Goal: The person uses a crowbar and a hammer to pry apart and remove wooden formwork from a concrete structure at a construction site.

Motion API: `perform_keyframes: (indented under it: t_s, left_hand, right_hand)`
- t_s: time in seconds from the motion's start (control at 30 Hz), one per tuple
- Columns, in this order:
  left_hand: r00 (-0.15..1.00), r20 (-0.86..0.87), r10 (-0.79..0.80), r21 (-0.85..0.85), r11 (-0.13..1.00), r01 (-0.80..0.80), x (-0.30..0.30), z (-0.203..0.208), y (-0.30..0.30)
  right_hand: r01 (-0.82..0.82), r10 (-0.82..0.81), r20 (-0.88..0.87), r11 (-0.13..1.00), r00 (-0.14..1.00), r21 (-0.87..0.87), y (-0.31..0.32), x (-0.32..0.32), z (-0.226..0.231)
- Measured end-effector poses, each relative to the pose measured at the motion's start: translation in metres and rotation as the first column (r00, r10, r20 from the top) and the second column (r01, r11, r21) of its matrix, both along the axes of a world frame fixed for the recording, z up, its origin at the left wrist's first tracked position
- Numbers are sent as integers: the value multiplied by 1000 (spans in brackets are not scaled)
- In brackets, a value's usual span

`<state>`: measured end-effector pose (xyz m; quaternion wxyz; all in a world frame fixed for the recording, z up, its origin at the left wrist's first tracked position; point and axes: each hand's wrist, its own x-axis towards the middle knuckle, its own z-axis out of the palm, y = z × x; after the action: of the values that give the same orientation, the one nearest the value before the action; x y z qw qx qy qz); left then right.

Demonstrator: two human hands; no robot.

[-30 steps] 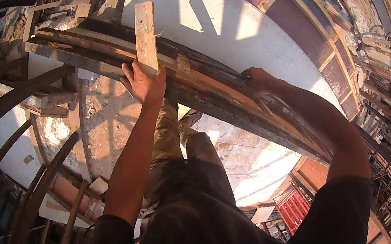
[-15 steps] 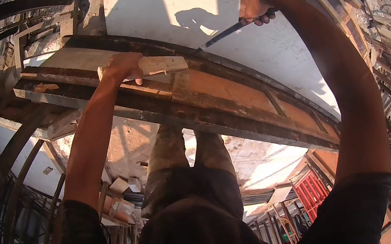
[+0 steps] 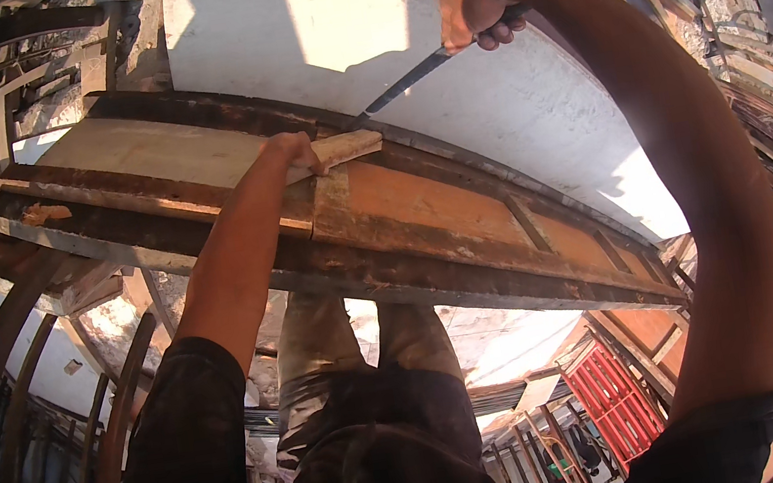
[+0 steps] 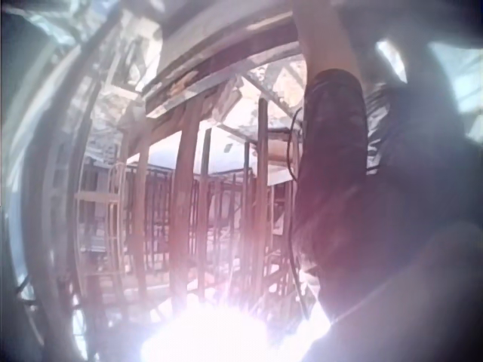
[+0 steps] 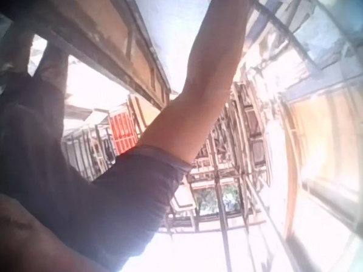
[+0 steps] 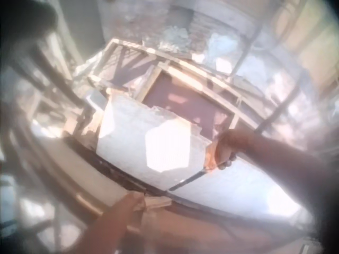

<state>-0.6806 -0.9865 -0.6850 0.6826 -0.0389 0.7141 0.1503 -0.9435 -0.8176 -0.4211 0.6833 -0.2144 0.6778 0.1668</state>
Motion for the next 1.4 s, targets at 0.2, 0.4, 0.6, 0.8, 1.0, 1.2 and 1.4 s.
perform_keyframes:
  t_s: [0.2, 0.4, 0.6, 0.8, 1.0, 1.2, 1.4]
  left_hand:
    - [998, 58, -23, -16, 1000, 24, -16, -12, 9]
    - [994, -76, -84, -20, 996, 82, -8, -27, 28]
    - [990, 52, -130, -25, 991, 132, -23, -36, 30]
    - [990, 141, 22, -27, 999, -18, -40, -49, 12]
    - [998, 58, 16, 42, 999, -19, -27, -50, 16]
    - [994, 97, 44, 32, 998, -48, -15, -60, 12]
    - [987, -52, 151, -30, 988, -153, -7, -65, 11]
  right_hand:
    - [-73, 73, -25, 997, 997, -26, -12, -5, 7]
    - [-131, 154, -82, 963, 985, 235, -41, -31, -13]
    - [-92, 106, -62, 976, 992, 198, -45, -47, -34]
    - [-131, 147, -70, 973, 987, 191, -76, -61, -39]
    - [-78, 88, -59, 985, 994, 151, -53, -46, -24]
    - [312, -312, 2, 950, 950, 22, 73, 42, -17]
    - [451, -470, -282, 883, 837, -134, 121, 159, 11]
